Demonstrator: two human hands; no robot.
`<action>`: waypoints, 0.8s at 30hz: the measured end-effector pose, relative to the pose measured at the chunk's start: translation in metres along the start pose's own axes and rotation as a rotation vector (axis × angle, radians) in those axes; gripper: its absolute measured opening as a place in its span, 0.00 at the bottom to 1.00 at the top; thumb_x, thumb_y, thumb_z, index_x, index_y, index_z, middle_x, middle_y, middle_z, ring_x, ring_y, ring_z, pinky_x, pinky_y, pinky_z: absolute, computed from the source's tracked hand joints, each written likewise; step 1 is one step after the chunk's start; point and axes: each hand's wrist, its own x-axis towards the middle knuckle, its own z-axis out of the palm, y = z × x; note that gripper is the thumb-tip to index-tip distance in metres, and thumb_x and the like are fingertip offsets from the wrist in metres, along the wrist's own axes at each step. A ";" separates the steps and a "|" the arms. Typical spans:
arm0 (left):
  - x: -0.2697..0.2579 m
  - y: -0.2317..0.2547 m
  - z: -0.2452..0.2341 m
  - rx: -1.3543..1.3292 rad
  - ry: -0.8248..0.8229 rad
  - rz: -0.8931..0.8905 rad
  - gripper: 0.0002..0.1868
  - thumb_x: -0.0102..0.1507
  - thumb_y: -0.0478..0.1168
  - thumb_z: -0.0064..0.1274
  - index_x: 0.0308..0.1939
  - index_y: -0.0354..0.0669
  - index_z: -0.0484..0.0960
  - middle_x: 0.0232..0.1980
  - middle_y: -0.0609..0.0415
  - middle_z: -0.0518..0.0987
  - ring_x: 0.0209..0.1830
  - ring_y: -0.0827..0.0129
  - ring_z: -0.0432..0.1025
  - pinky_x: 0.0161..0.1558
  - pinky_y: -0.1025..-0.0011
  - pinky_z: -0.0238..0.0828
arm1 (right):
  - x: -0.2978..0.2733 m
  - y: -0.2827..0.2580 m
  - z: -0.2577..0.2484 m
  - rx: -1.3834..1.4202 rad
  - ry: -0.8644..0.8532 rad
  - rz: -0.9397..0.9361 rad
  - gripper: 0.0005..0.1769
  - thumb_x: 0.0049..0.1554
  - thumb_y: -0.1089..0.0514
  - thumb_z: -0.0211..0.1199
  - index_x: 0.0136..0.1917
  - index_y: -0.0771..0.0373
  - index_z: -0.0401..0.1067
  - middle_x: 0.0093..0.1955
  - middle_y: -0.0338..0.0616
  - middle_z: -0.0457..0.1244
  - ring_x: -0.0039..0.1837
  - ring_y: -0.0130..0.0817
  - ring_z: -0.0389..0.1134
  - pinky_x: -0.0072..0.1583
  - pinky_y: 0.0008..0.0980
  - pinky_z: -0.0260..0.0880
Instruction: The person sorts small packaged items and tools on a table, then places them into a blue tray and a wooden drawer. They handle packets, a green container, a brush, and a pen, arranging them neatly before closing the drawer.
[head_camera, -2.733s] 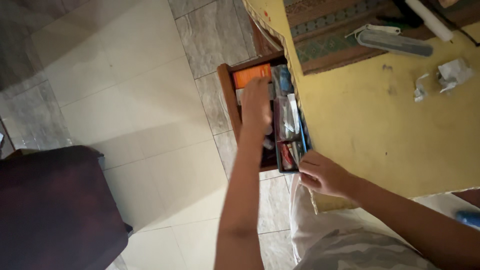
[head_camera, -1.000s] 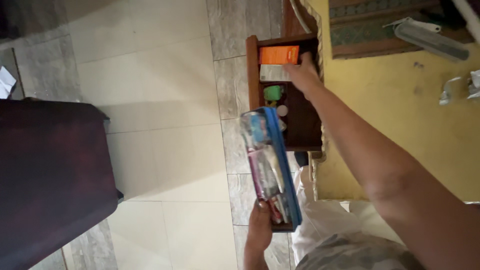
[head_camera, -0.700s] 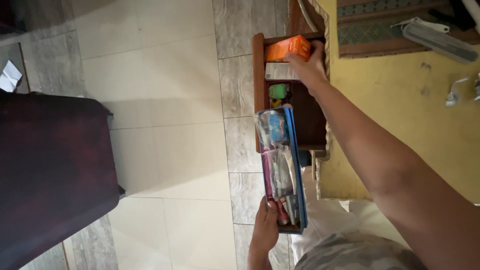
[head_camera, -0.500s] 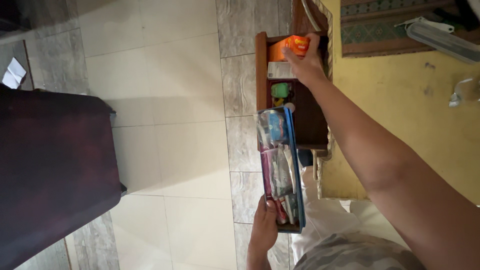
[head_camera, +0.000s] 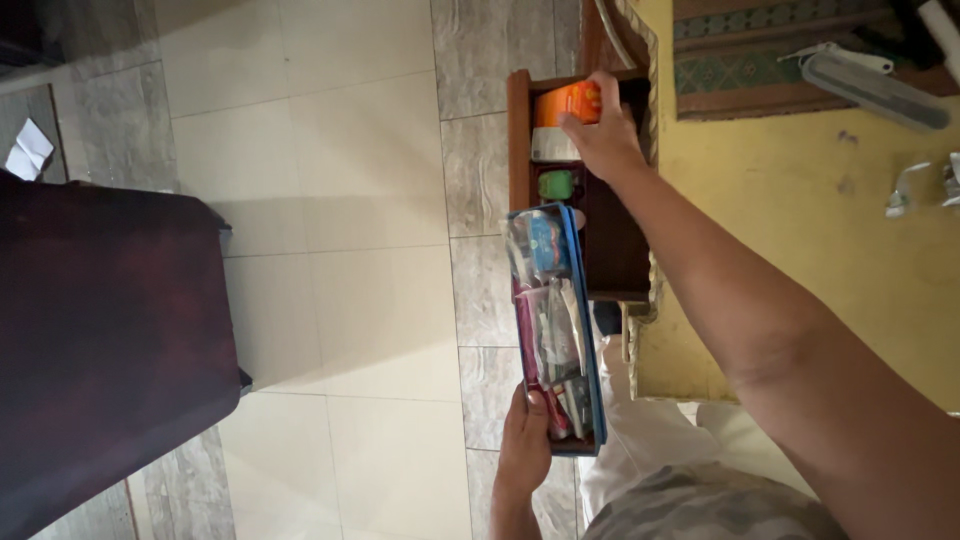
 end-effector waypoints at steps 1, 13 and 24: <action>0.002 0.002 0.000 -0.006 -0.003 0.001 0.23 0.74 0.55 0.33 0.46 0.39 0.74 0.31 0.60 0.73 0.29 0.78 0.66 0.33 0.76 0.65 | -0.004 -0.008 -0.001 -0.035 0.042 -0.039 0.34 0.62 0.49 0.67 0.74 0.46 0.52 0.65 0.66 0.61 0.65 0.62 0.67 0.65 0.50 0.68; 0.012 0.021 0.004 -0.011 0.003 -0.026 0.20 0.74 0.51 0.33 0.45 0.40 0.74 0.31 0.59 0.74 0.30 0.76 0.67 0.35 0.74 0.66 | -0.017 0.026 -0.183 0.265 0.116 -0.192 0.29 0.68 0.59 0.62 0.79 0.56 0.58 0.72 0.37 0.65 0.68 0.28 0.68 0.65 0.28 0.73; 0.071 0.047 0.037 0.121 0.029 0.033 0.26 0.73 0.55 0.34 0.56 0.37 0.76 0.36 0.57 0.76 0.34 0.74 0.68 0.38 0.72 0.68 | -0.071 0.153 -0.275 0.019 0.249 -0.201 0.22 0.73 0.64 0.56 0.78 0.61 0.58 0.69 0.49 0.64 0.69 0.38 0.68 0.68 0.35 0.71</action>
